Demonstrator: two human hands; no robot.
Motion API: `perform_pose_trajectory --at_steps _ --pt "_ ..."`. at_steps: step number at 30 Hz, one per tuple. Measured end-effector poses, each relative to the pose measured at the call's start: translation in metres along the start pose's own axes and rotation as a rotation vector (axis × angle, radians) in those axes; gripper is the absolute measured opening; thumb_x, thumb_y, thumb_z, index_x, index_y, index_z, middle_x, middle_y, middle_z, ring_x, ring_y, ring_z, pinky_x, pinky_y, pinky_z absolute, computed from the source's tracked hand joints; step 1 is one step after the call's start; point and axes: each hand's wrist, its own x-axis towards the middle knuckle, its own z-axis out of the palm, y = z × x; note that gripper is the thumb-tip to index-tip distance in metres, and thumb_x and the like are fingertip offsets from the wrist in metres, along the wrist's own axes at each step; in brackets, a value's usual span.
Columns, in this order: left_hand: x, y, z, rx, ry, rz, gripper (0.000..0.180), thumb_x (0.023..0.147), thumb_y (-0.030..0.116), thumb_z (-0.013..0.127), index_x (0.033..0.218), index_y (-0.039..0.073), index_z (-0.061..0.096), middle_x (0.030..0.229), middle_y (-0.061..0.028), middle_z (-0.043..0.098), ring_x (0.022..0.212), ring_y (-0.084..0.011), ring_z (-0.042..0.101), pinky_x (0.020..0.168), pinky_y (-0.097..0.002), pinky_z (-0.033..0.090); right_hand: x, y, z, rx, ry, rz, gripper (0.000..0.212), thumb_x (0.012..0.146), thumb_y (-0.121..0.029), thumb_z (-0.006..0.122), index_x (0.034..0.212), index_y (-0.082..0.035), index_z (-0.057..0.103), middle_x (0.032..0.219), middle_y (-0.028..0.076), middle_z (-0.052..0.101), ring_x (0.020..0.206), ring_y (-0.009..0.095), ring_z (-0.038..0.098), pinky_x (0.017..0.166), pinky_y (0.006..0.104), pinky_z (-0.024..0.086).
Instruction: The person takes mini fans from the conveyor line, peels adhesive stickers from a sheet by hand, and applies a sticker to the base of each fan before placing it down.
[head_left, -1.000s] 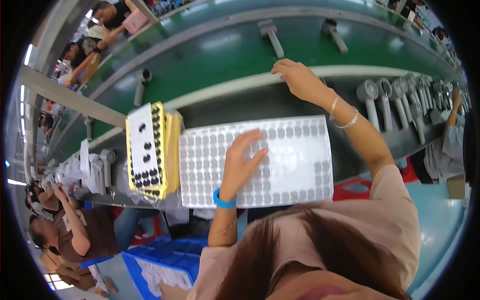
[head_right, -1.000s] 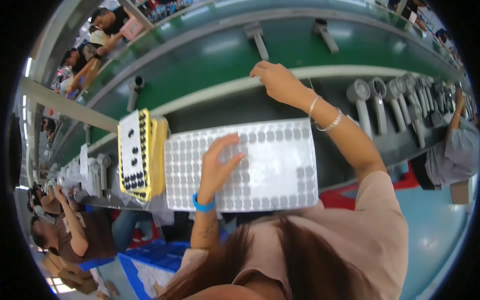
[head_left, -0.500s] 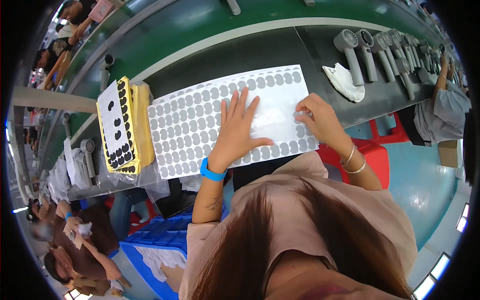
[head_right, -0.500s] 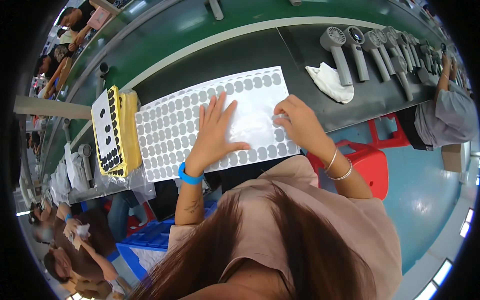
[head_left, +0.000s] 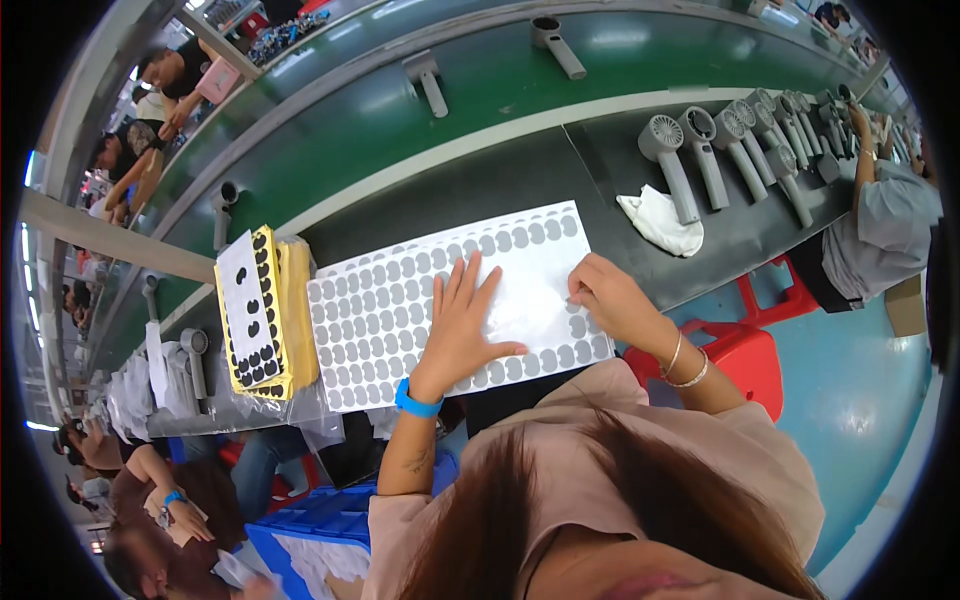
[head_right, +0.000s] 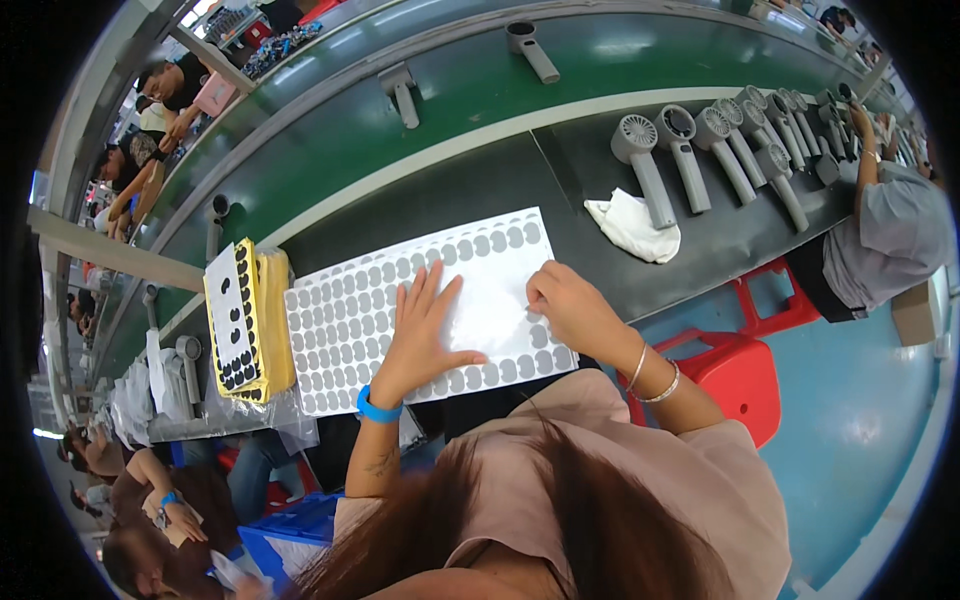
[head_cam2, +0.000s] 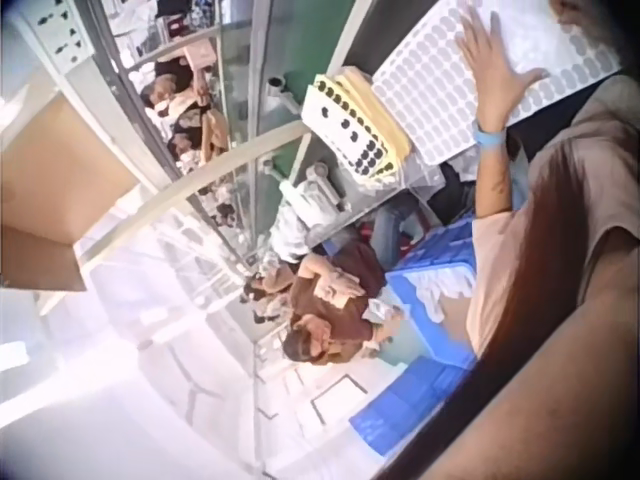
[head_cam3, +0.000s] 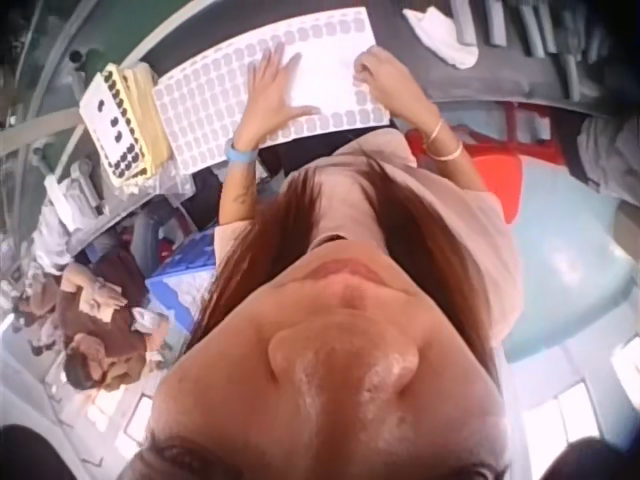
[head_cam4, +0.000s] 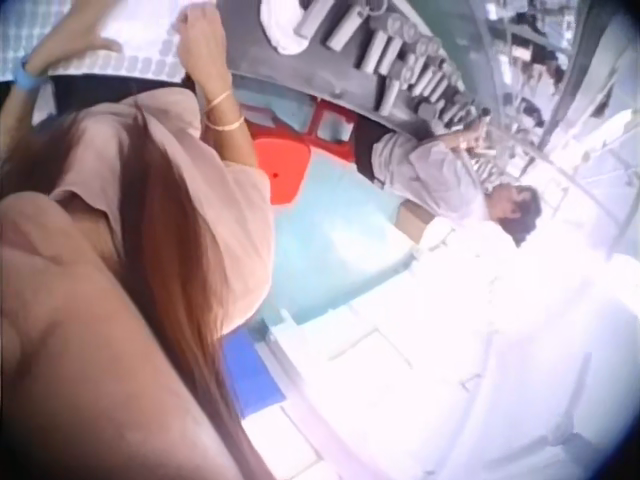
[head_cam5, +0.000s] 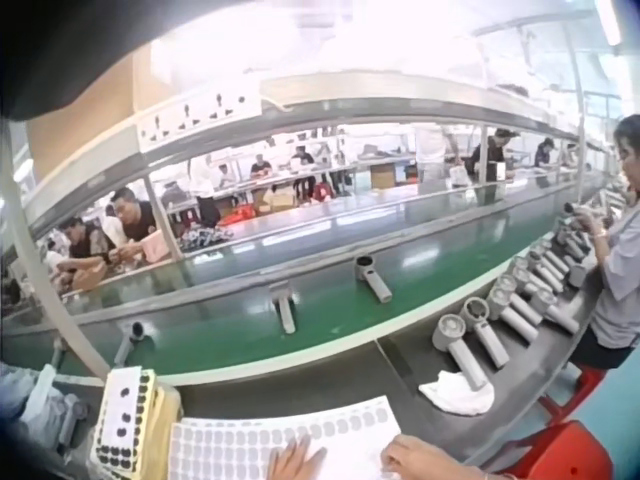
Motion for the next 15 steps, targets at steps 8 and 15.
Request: perform_pose_trajectory --at_steps 8,15 --pt "0.048 -0.008 -0.038 0.087 -0.154 0.116 0.063 0.075 0.046 0.068 0.118 0.002 0.056 0.125 -0.0227 0.050 0.114 -0.0385 0.049 0.096 -0.0453 0.039 0.000 0.034 -0.003 0.811 0.420 0.178 0.017 0.086 0.003 0.055 0.100 -0.003 0.046 0.087 0.000 0.049 0.074 0.006 0.049 0.063 0.0179 0.040" --pt "0.261 -0.014 -0.045 -0.029 0.238 0.431 0.028 0.082 -0.002 0.053 0.110 0.001 0.056 0.112 -0.0179 0.057 0.094 -0.0372 0.055 0.078 -0.0407 0.047 -0.004 0.042 0.005 0.613 0.382 0.164 0.007 0.081 0.004 0.061 0.086 0.001 0.057 0.080 0.005 0.054 0.069 0.009 0.052 0.063 0.0219 0.043"
